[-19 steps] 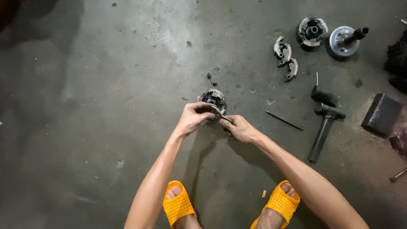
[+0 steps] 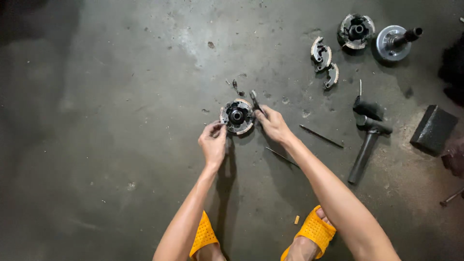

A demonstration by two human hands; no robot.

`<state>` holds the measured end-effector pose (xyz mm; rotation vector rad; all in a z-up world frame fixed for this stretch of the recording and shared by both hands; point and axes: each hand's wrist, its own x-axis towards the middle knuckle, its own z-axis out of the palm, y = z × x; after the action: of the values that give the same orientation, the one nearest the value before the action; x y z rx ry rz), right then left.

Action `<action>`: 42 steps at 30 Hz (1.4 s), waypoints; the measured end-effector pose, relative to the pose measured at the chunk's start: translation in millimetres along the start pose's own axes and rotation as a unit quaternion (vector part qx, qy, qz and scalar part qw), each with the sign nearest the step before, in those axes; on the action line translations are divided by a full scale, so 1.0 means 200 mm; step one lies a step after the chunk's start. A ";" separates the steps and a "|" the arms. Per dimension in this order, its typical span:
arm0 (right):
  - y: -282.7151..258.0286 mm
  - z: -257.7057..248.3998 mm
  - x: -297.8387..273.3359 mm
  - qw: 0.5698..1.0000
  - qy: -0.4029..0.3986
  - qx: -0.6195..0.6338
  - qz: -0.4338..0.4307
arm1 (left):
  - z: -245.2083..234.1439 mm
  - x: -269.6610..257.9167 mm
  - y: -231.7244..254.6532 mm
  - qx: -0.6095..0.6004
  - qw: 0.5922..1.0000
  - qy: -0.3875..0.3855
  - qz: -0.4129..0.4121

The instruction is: The person sits on the floor and disassembles a circular mechanical component using pliers and a hammer. They remove small metal pieces and springs, then reassemble the parts by hand and with tools.

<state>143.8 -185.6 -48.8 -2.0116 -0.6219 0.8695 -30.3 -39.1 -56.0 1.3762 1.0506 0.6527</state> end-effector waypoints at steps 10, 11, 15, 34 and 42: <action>0.05 -0.06 -0.28 0.987 0.102 0.108 0.061 | 0.12 0.04 0.08 0.137 0.965 -0.082 0.209; 0.08 -0.04 -0.31 0.980 0.113 0.144 0.078 | 0.12 0.03 0.06 0.143 0.956 -0.099 0.237; 0.15 0.05 -0.35 0.983 0.100 0.139 0.060 | 0.16 0.02 -0.06 0.202 0.919 -0.153 0.302; -0.02 0.16 -0.39 0.984 0.081 0.138 0.073 | 0.20 0.06 -0.08 0.391 0.792 -0.166 0.440; -0.16 0.18 -0.38 0.963 0.241 -0.049 -0.107 | 0.19 0.07 -0.09 0.397 0.767 -0.174 0.473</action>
<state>64.3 -202.0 -10.8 -2.0919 -0.5922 0.2063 5.8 -46.1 -81.3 2.7195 0.2121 0.6173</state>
